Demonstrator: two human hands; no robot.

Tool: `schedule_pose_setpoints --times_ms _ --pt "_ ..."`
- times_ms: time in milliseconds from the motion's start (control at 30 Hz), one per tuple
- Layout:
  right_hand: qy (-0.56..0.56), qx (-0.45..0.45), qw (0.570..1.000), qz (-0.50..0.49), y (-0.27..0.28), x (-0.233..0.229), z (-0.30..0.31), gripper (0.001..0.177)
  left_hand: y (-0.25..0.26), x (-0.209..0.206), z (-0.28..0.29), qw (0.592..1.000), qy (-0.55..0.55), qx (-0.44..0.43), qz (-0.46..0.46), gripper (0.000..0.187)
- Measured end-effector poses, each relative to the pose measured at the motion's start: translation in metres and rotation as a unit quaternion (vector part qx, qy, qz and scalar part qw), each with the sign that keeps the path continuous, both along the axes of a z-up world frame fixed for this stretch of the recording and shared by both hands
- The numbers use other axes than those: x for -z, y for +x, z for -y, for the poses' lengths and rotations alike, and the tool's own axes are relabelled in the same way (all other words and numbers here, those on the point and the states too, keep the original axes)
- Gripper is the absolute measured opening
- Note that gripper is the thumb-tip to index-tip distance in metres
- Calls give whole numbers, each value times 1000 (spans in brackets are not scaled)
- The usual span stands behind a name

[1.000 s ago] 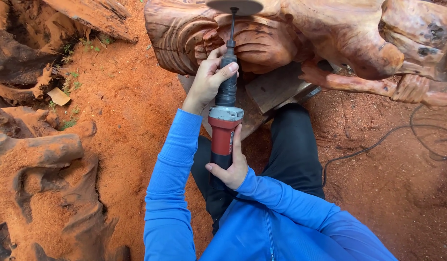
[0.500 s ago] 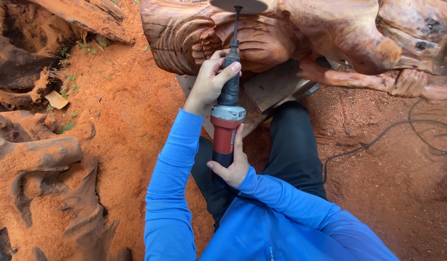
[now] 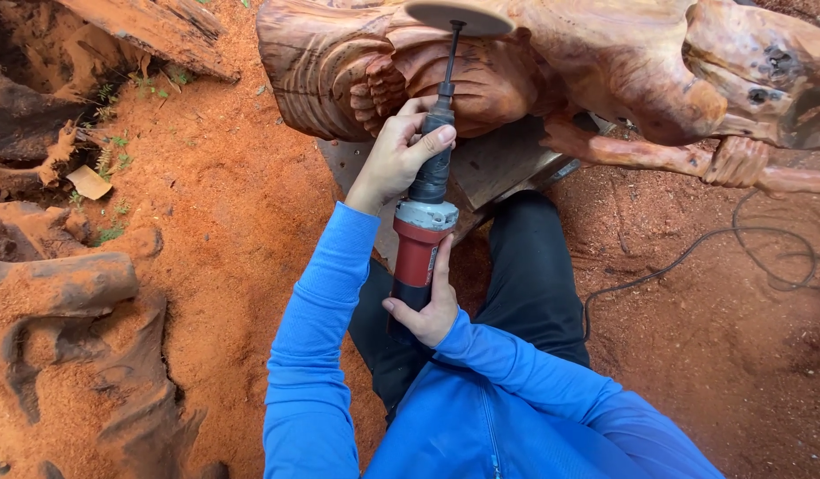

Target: Polishing a large wood sculpture using a power tool with a sanding disc attachment.

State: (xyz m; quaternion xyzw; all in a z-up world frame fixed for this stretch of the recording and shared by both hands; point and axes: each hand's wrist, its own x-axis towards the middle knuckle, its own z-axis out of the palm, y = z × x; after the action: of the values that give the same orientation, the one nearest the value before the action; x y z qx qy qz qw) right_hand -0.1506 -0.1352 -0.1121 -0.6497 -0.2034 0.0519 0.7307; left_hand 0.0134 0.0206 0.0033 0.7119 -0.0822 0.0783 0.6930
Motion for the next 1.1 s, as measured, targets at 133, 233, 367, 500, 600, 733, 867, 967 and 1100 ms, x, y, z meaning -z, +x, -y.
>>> schedule_pose_setpoints --times_ms 133,233,367,500,600,733,867,967,1100 --pt "5 -3 1000 2 2 1 -2 133 2 1 -6 1000 0 1 -8 36" --pt "-13 -11 1000 -10 3 0 -2 134 5 8 -12 1000 5 -6 -10 35" --pt "-37 -8 999 -10 5 -3 2 134 4 7 -10 1000 -11 -26 -12 34" --pt "-37 -7 999 -5 10 -10 2 132 -3 -12 -1 997 -32 -58 -36 35" --pt "-44 -13 999 -3 18 -14 5 131 0 -22 3 995 -31 -87 -50 34" --pt "-55 -25 998 -3 20 -18 14 133 0 -20 4 993 -35 -97 -53 34" --pt "-60 -26 998 -7 17 -16 20 133 0 -4 -4 994 -61 -73 -54 35" --pt "-67 -23 997 16 28 -24 20 133 -2 -22 4 990 -78 -99 -70 39" --pt "-71 -46 996 22 33 -35 30 132 -2 -18 4 985 -109 -106 -77 40"
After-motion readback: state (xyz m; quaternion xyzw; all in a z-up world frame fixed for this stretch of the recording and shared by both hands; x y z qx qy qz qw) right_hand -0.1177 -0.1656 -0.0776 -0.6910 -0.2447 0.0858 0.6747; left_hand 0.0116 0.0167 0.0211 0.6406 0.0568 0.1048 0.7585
